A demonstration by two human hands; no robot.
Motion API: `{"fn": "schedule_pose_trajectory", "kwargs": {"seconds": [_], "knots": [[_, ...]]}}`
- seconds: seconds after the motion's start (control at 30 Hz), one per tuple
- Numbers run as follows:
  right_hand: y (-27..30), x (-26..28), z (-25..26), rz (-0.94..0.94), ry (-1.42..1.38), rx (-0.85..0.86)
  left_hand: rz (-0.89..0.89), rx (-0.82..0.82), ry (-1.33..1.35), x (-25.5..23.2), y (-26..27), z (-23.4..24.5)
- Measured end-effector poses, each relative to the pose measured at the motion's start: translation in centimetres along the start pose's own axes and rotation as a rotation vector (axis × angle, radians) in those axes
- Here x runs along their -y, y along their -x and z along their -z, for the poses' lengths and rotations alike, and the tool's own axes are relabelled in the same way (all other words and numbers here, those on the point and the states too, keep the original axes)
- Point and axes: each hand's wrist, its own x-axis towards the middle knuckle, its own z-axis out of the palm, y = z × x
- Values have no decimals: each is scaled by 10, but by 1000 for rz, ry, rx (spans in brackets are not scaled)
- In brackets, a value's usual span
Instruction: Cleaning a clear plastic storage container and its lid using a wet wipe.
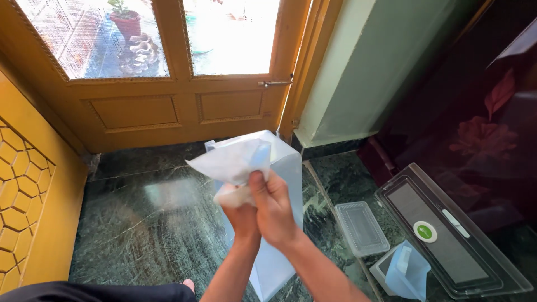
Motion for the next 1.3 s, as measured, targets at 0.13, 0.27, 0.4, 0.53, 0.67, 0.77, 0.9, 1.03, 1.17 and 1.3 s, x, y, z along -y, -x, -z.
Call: {"fn": "schedule_pose_trajectory", "kwargs": {"seconds": [0.13,0.27,0.4,0.53,0.67,0.77,0.9,1.03,1.17,1.3], "knots": [[-11,45,-3,52,37,-2,152,-102,-95,-21,-14,1],[-32,36,78,163,226,-613,424,-165,-18,-41,-33,9],[-36,0,135,129,220,-676,434,-139,37,-30,-41,15],[-26,-31,135,22,228,-623,423,-125,23,-4,-51,30],[-16,-45,119,21,432,-542,414,-232,17,19,-63,46],[-7,-49,95,5,538,-473,378,-367,26,24,-73,60],[21,-101,72,270,990,-109,284,-528,4,37,-86,78],[13,-77,26,106,871,15,258,-557,-52,65,-100,110],[-34,-57,0,263,828,111,353,-546,-40,60,-101,114],[-54,-136,99,-63,737,-154,325,-564,-2,68,-94,122]]}}
